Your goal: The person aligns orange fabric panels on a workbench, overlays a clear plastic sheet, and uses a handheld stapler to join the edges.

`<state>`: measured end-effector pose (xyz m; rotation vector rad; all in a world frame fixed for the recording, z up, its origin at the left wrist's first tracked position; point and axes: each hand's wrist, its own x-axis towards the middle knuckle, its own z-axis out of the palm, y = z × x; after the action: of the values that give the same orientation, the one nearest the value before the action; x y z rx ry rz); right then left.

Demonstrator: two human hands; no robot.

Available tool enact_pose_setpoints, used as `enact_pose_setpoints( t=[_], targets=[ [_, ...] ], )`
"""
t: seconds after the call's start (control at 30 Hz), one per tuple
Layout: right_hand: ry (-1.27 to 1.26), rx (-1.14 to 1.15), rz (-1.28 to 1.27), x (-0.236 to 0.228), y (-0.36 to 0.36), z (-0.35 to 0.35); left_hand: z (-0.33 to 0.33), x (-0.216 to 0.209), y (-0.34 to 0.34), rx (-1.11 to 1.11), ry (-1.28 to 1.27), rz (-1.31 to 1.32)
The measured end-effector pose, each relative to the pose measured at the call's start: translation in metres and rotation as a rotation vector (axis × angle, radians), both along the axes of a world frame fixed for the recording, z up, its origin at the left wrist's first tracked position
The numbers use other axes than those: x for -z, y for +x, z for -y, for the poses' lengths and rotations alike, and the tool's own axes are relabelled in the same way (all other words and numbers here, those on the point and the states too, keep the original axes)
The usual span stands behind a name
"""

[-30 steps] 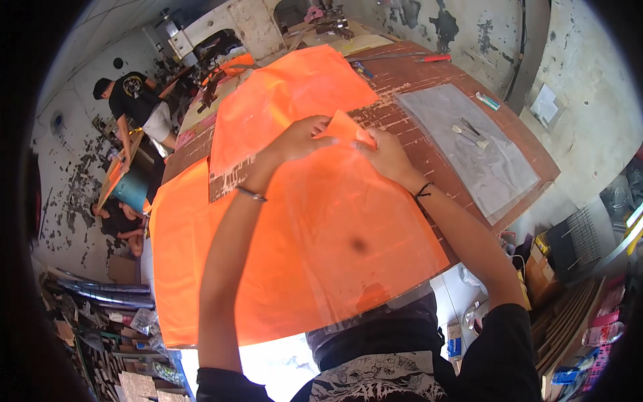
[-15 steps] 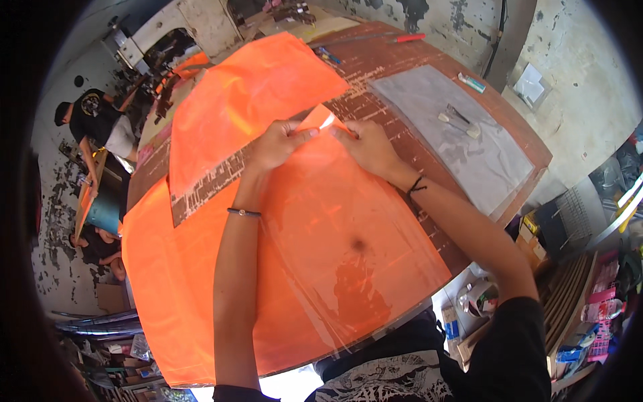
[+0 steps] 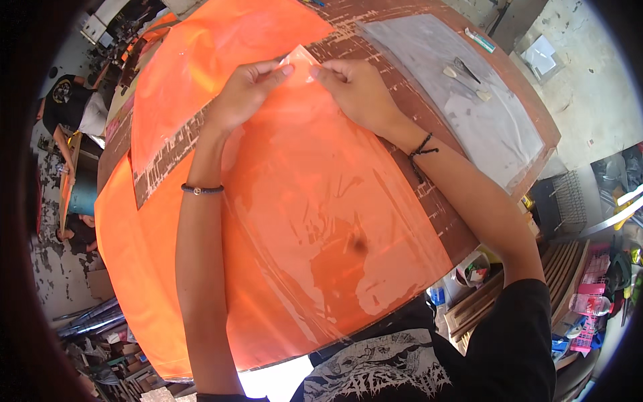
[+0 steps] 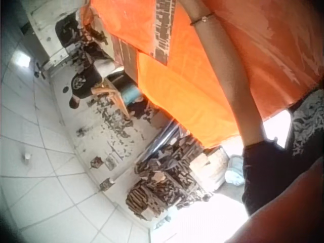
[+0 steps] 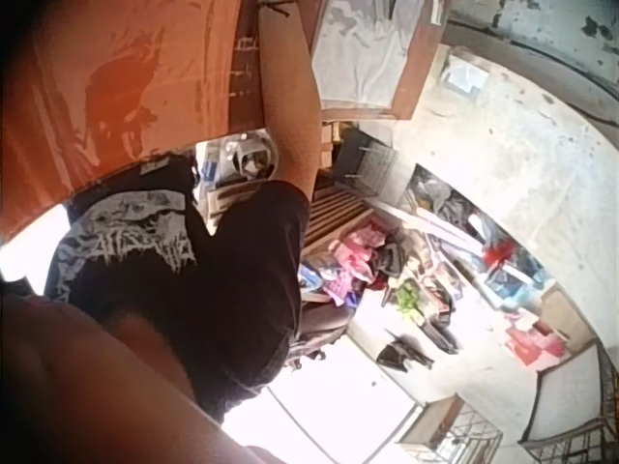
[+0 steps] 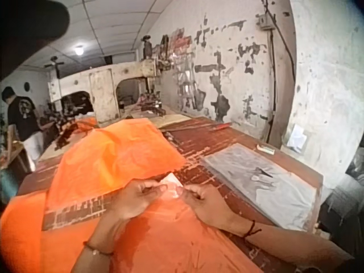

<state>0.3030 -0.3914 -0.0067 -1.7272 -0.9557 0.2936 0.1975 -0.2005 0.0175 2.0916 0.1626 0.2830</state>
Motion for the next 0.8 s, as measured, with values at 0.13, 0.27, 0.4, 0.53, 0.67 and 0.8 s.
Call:
enact_pose_setpoints(
  t=[0.13, 0.27, 0.4, 0.53, 0.67, 0.8],
  targets=[
    [0.025, 0.02, -0.029, -0.001, -0.003, 0.001, 0.006, -0.002, 0.002, -0.07, 0.036, -0.049],
    [0.023, 0.005, -0.034, -0.001, -0.003, 0.004, 0.006, 0.008, 0.009, -0.077, 0.04, 0.005],
    [-0.235, -0.118, 0.326, -0.019, 0.004, 0.023, 0.018, 0.031, 0.013, -0.162, 0.0, 0.349],
    [-0.277, -0.202, 0.133, -0.041, -0.02, 0.074, 0.02, 0.024, 0.007, -0.212, -0.076, 0.283],
    [-0.354, -0.098, -0.187, -0.046, -0.055, 0.13, 0.012, 0.03, 0.005, -0.204, -0.147, 0.277],
    [-0.401, -0.006, -0.17, -0.042, -0.09, 0.184, 0.009, 0.026, 0.009, -0.16, -0.127, 0.264]
  ],
)
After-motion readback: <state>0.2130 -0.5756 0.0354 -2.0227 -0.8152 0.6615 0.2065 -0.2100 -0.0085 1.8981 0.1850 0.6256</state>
